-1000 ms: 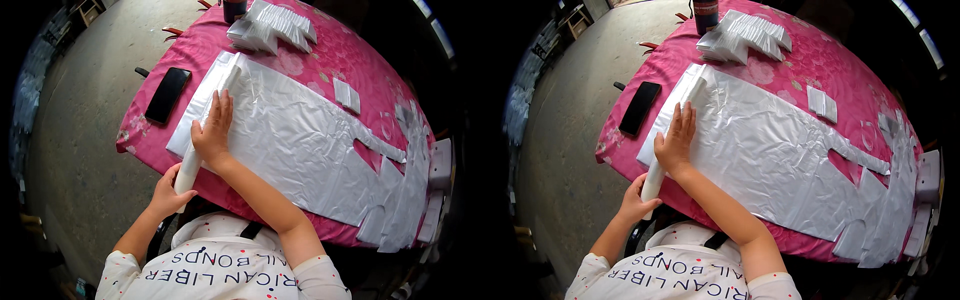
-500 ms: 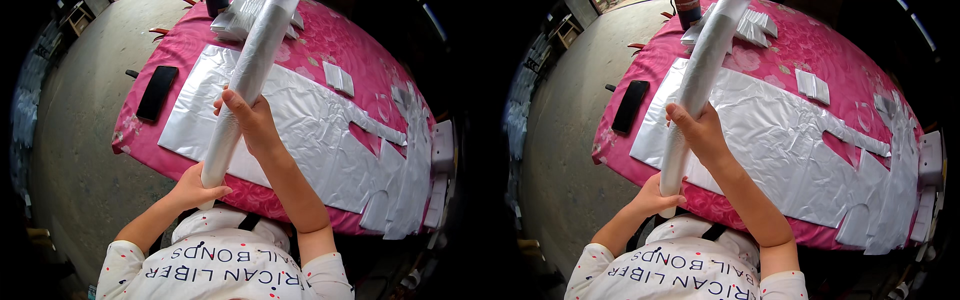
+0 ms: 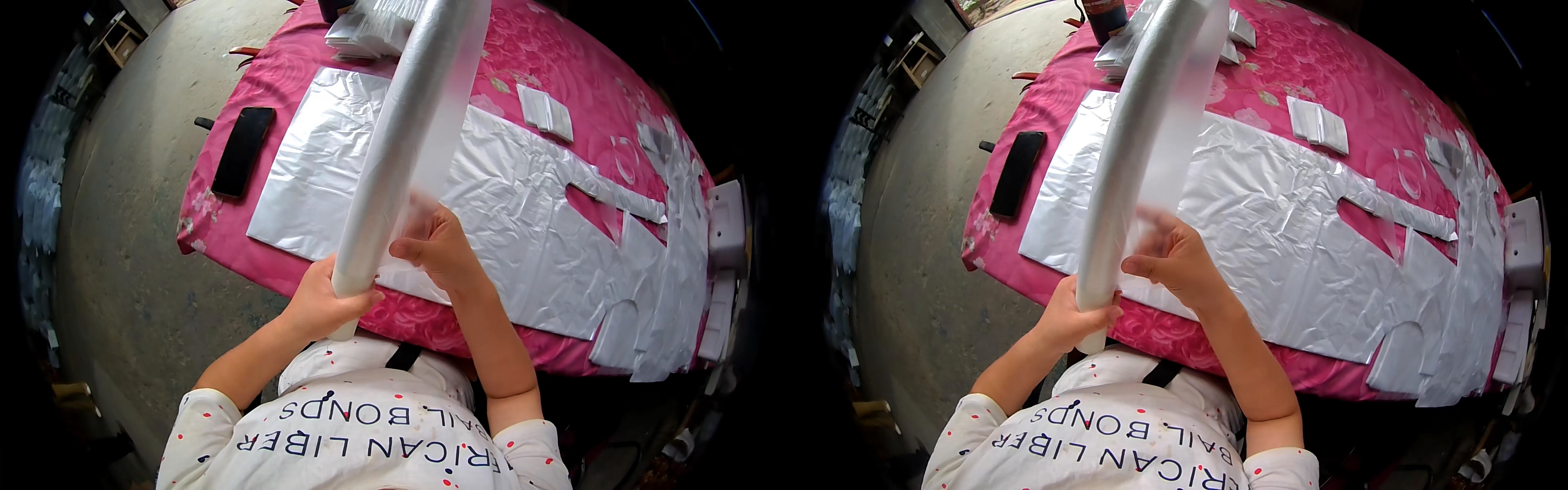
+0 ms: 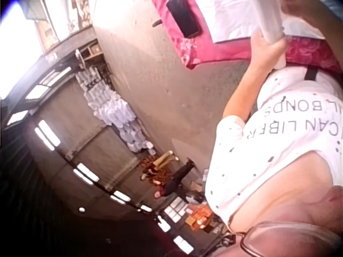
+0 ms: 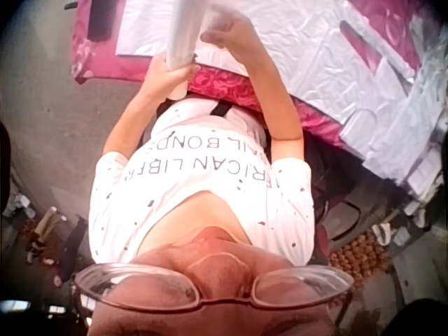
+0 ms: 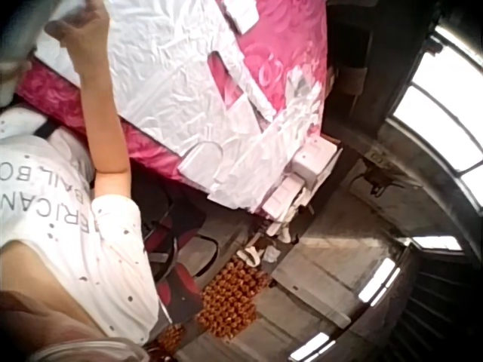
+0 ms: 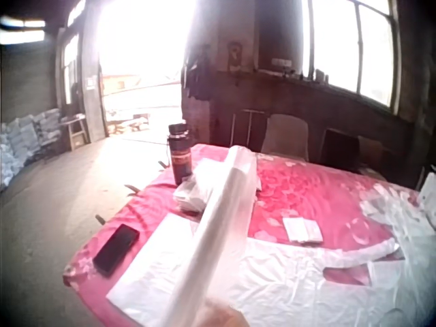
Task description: The person unrolls a roll of clear plastic wrap on a pink tablecloth, places small white rectangular items onto the film, folds the wrap around each item, and stacks the wrapped units. The person repeats this process for multiple items, maintaining a growing stack of wrapped packages.
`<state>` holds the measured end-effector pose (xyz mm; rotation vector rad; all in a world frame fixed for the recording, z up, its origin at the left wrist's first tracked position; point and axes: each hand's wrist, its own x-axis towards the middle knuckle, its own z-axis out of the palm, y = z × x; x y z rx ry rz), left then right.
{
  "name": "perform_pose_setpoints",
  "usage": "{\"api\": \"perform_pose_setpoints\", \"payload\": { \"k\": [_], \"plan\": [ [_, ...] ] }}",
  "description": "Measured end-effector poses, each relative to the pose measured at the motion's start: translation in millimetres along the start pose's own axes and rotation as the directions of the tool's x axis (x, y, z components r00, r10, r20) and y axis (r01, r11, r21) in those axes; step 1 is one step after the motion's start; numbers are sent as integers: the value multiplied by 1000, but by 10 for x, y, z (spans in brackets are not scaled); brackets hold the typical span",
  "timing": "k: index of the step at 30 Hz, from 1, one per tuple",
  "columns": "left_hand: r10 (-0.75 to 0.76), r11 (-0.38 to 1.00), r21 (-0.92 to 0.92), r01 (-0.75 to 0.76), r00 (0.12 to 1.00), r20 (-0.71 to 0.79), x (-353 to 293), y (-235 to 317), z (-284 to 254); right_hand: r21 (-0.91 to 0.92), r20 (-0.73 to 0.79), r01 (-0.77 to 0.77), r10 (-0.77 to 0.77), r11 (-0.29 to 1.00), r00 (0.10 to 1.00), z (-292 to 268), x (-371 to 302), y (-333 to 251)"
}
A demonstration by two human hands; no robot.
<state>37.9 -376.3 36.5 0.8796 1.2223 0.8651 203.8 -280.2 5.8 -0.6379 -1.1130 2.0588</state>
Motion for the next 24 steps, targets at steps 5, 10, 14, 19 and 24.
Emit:
{"api": "perform_pose_setpoints", "payload": {
  "k": [5, 10, 14, 19, 24],
  "plan": [
    [-30, 993, -113, 32, 999, 16, 10, 18, 66, -13, 4, -3, 3, 1000, 1000, -10, -50, 83],
    [-59, 969, -230, 91, 988, 143, 10, -44, 42, 55, 72, -20, 16, 998, 997, 16, -86, 21],
    [-28, 889, -395, 231, 889, 456, 9, -27, 19, 94, 183, 52, -69, 994, 981, 91, -146, -55],
    [-9, 860, -441, 257, 871, 491, 15, -90, 50, -142, 191, 133, -105, 981, 976, 102, -224, -122],
    [34, 805, -521, 284, 855, 518, 107, -348, -104, -97, 103, 169, -159, 981, 982, 96, -234, -72]
  ]
}}
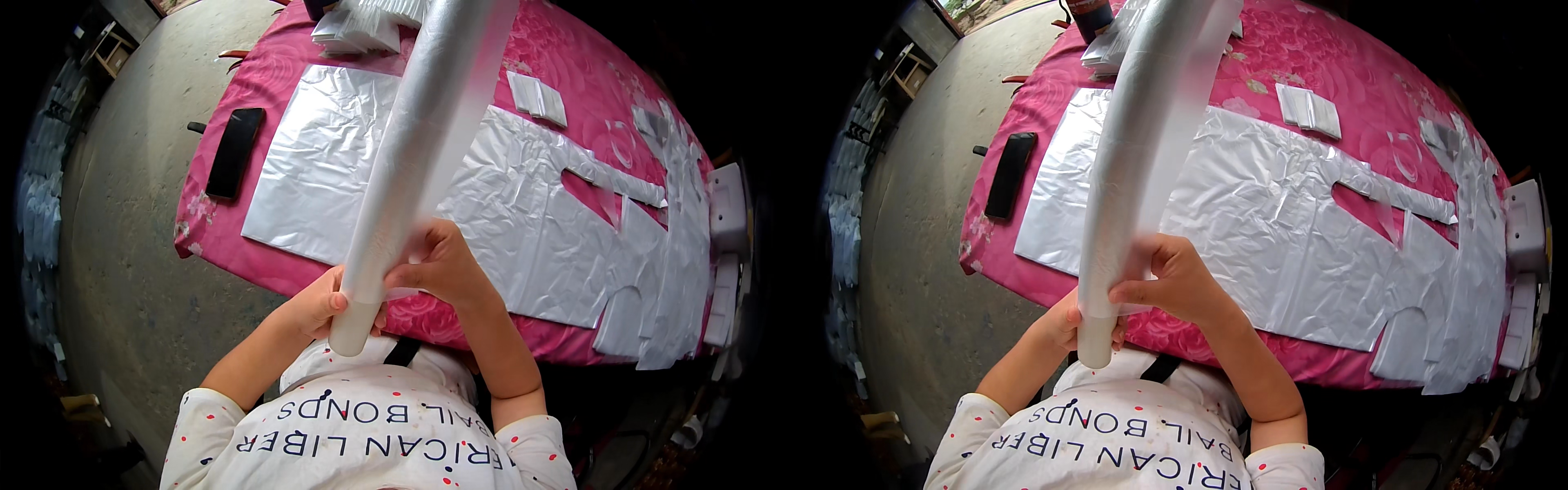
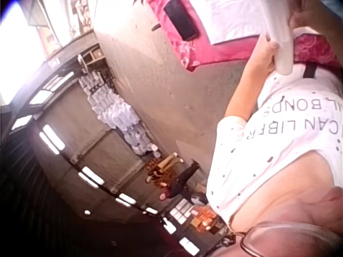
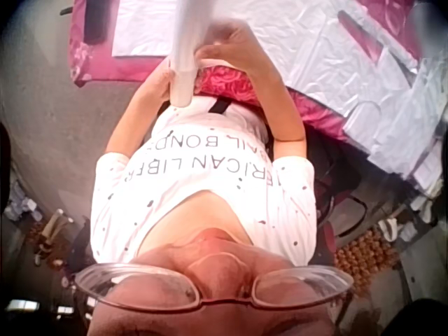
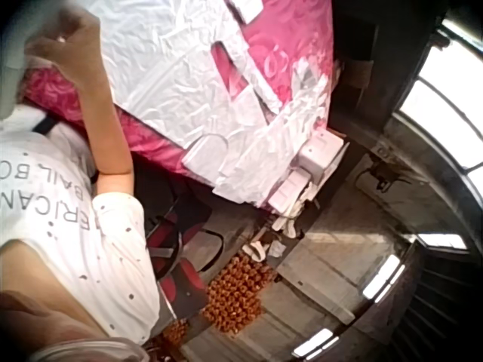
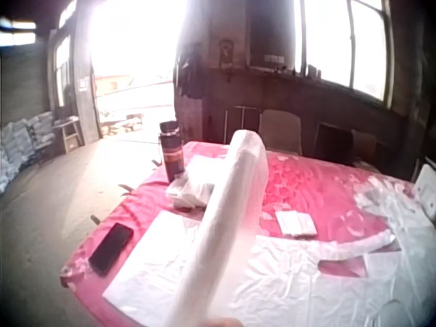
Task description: The person unrolls a roll of clear plastic wrap on a pink tablecloth, places small white rectangular items onto the film, folds the wrap around each item, and stacks the wrapped units. The person repeats this process for multiple items, maintaining a growing stack of wrapped packages.
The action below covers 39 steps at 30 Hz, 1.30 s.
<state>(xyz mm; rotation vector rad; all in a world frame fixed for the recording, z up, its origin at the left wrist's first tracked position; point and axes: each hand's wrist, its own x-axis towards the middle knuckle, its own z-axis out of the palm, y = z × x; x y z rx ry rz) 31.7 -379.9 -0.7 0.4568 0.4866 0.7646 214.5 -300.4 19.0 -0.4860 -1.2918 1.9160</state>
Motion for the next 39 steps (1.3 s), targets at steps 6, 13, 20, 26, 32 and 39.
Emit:
{"api": "perform_pose_setpoints", "payload": {
  "k": [6, 13, 20, 26, 32, 39],
  "plan": [
    [-111, 899, -340, 275, 895, 431, 55, -95, -78, -28, 161, -111, 114, 993, 980, 78, -40, -23],
    [48, 970, 241, 13, 968, -248, 114, 20, -79, -275, -289, -356, 276, 893, 917, 194, -248, 72],
    [-142, 743, 576, 340, 922, -361, -69, 18, 18, -440, -152, -376, 345, 816, 926, 39, -509, 115],
    [-328, 766, 417, 489, 856, -400, -417, -41, -92, -229, -452, -358, 227, 905, 863, -826, -704, -184],
    [-400, 797, 318, 514, 843, -360, -533, -77, -188, -322, -579, -365, 123, 874, 806, -1160, -502, -382],
    [-405, 786, 321, 528, 833, -378, -546, -97, -169, -382, -530, -440, 197, 813, 825, -1169, -137, -391]
  ]
}}
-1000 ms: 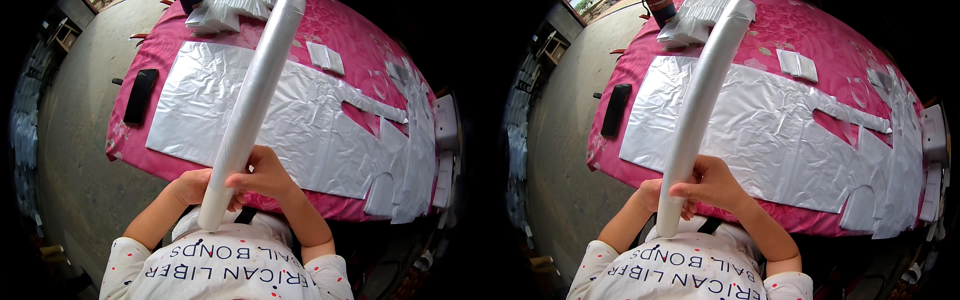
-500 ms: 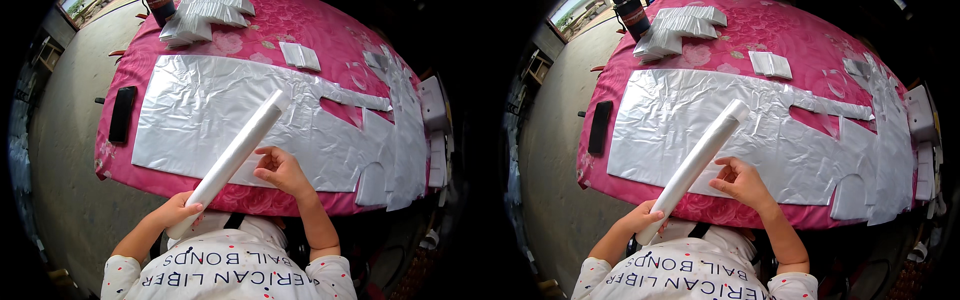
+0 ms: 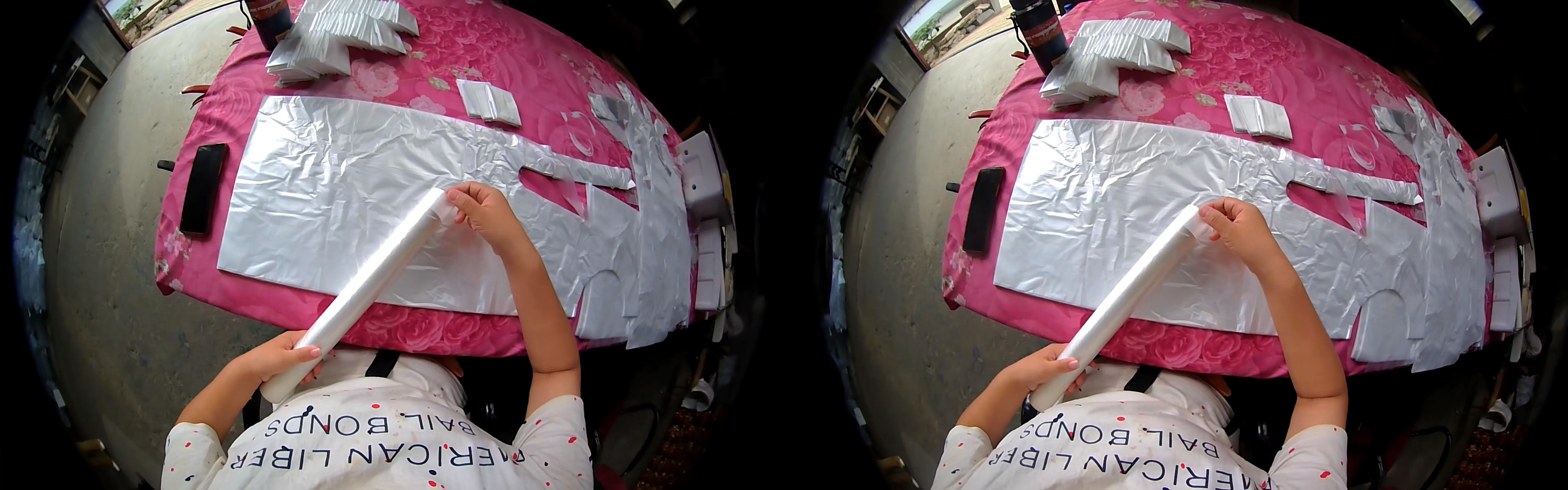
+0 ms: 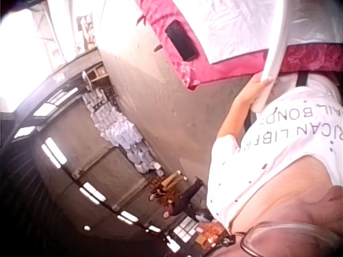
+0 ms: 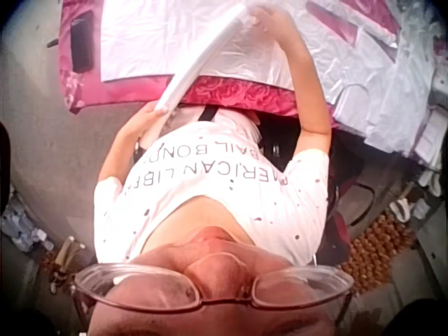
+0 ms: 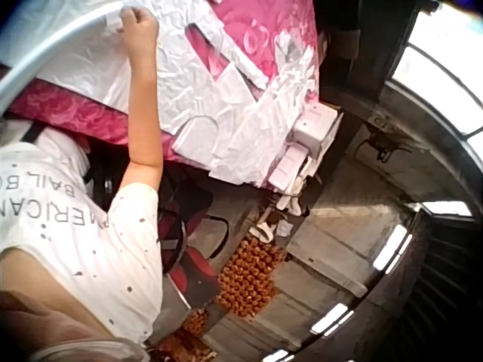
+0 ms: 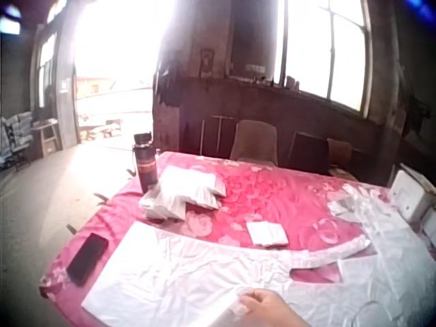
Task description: The person unrolls a roll of clear plastic wrap on a pink tablecloth, places small white rectangular items onto the film, folds the wrap around each item, and stacks the wrapped units. The person repeats this process for multiple items, maintaining a growing stack of wrapped packages.
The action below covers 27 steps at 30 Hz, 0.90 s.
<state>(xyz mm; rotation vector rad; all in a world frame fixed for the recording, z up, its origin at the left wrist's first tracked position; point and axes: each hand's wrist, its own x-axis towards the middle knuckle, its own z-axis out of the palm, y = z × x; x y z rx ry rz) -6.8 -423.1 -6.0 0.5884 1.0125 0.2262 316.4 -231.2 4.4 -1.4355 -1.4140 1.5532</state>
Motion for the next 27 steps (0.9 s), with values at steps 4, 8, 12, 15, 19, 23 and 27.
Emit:
{"api": "perform_pose_setpoints", "payload": {
  "k": [4, 8, 12, 15, 19, 23, 27],
  "plan": [
    [-21, 999, -28, 21, 1000, 5, -9, 2, 0, -100, 82, -89, 97, 991, 992, 35, 69, -116],
    [-47, 998, -40, 47, 999, 3, -13, -5, -14, -106, 174, -201, 218, 974, 960, 6, 84, -153],
    [-16, 1000, 20, 17, 999, -43, -8, -12, 21, -43, 224, -134, 140, 990, 964, -63, 107, -62],
    [14, 999, 49, -11, 998, -66, -16, -28, 38, 4, 196, -104, 102, 995, 975, -61, 66, -48],
    [-26, 998, 62, 32, 995, -95, -59, 14, 36, 14, 0, -18, 18, 1000, 1000, -174, 61, 27],
    [-152, 983, 93, 161, 984, -95, -126, 71, 4, -135, -348, 102, -144, 986, 926, -801, 191, 239],
    [-192, 973, 142, 182, 979, 62, -251, -141, -328, -231, -607, 167, -276, 959, 745, -1537, 141, 519]
  ]
}}
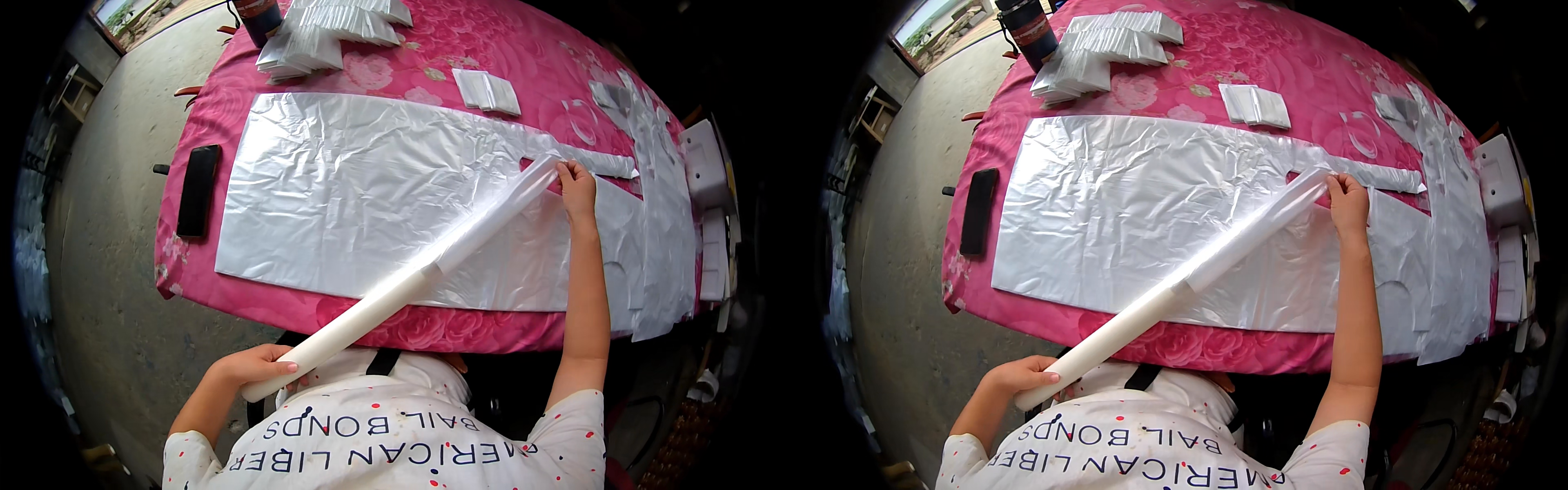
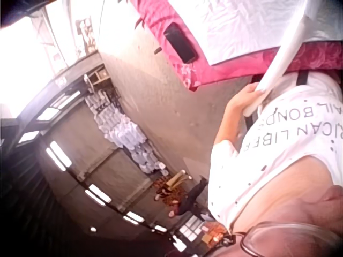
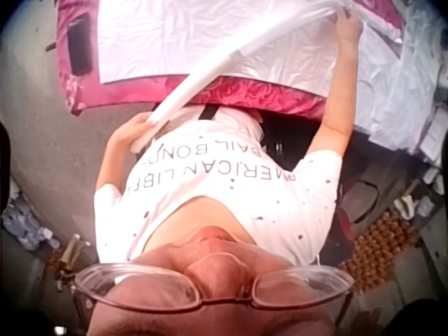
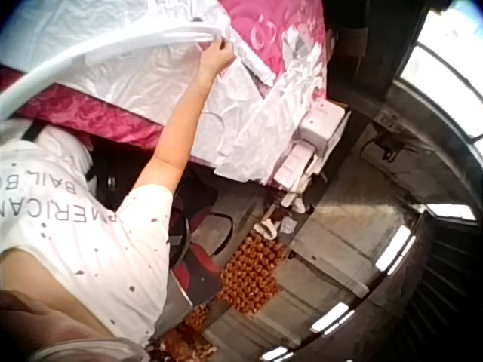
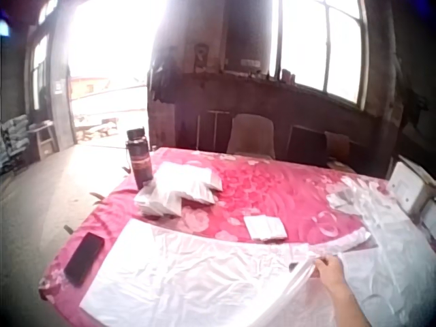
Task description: The person unrolls a roll of clear plastic wrap on a pink tablecloth, places small white rectangular items onto the film, folds the wrap around each item, and stacks the wrapped units. The person repeats this process for multiple items, maintaining a growing stack of wrapped packages.
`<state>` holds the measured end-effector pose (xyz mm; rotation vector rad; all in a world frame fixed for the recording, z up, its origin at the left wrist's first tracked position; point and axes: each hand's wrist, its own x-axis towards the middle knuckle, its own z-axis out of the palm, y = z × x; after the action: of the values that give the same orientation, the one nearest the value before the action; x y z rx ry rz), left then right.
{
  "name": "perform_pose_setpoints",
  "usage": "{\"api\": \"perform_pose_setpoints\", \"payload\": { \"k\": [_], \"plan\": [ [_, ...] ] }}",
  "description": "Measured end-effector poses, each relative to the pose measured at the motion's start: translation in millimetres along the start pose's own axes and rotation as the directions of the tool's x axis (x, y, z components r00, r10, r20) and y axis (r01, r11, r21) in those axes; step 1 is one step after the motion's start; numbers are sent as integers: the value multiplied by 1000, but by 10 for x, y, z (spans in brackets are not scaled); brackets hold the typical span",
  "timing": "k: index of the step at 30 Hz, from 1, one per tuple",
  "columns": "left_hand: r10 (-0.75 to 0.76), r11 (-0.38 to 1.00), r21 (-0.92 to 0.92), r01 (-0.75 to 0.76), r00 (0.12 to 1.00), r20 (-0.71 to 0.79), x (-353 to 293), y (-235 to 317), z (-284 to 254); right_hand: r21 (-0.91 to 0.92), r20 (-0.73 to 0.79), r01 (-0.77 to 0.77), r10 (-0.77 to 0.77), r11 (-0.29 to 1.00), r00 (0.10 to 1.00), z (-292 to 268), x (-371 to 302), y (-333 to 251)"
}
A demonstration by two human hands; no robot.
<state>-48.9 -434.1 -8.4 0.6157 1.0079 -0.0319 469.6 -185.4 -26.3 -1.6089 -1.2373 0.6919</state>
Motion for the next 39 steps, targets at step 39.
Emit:
{"api": "perform_pose_setpoints", "payload": {
  "k": [39],
  "plan": [
    [720, -410, 908, -89, 579, 382, 1327, 861, 1000, -216, 689, 689, -392, 692, 610, 710, -1790, -898]
  ]
}}
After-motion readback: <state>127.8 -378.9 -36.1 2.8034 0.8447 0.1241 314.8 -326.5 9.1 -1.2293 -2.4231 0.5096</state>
